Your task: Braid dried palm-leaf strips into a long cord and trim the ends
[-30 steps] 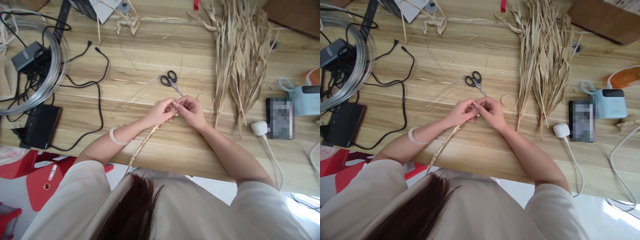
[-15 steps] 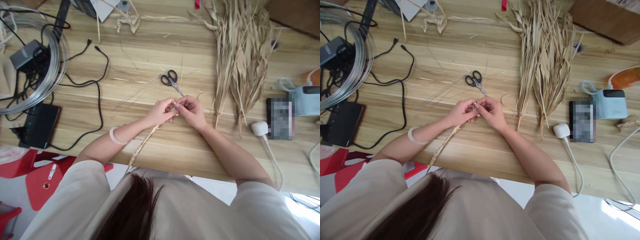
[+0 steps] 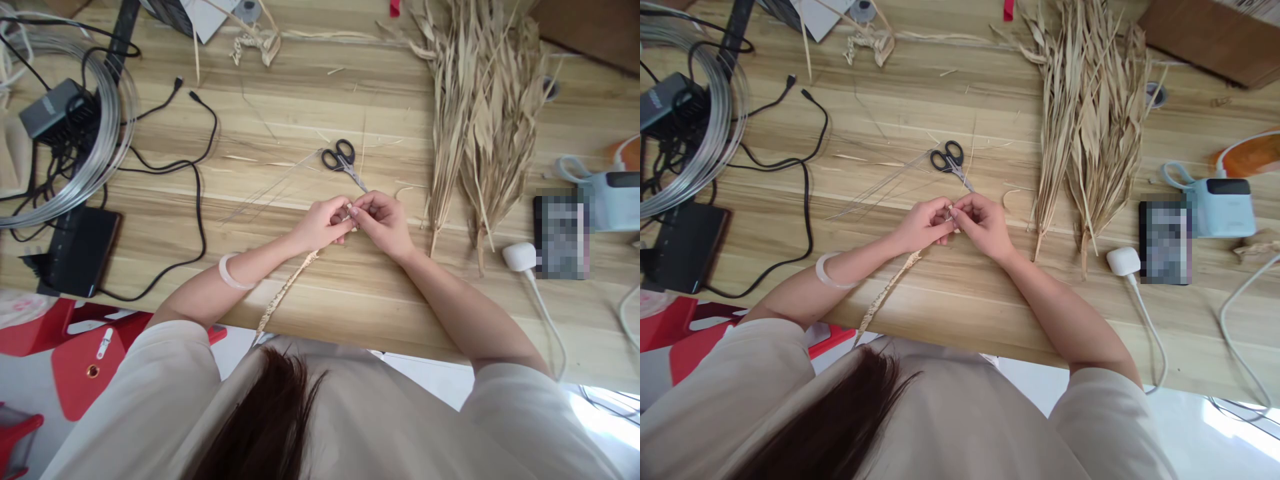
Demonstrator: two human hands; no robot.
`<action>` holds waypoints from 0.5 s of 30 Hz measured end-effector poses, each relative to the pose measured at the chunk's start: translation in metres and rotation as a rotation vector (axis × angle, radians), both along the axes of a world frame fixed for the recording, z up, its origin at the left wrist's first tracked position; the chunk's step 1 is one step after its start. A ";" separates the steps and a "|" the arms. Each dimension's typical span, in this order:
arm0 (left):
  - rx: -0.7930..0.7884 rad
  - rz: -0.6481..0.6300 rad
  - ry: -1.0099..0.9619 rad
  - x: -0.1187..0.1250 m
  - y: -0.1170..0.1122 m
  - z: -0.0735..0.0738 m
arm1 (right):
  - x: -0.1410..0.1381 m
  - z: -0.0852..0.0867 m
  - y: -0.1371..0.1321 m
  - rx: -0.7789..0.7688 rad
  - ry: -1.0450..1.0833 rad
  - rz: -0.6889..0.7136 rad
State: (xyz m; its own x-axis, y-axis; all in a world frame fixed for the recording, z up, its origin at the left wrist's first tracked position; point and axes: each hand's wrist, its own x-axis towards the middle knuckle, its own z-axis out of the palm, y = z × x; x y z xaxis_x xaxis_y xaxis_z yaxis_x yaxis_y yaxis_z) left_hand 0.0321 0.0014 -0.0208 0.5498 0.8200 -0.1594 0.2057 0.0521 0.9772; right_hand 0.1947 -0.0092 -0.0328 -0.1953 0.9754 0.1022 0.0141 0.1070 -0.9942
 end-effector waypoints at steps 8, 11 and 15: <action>0.008 -0.002 -0.007 0.000 0.000 0.000 | 0.001 -0.001 0.000 0.006 -0.005 0.004; 0.012 -0.001 -0.004 0.000 0.000 0.000 | 0.000 0.000 0.000 0.003 -0.015 0.000; 0.011 0.002 -0.006 0.000 0.000 0.000 | 0.000 0.001 0.000 0.000 -0.015 0.001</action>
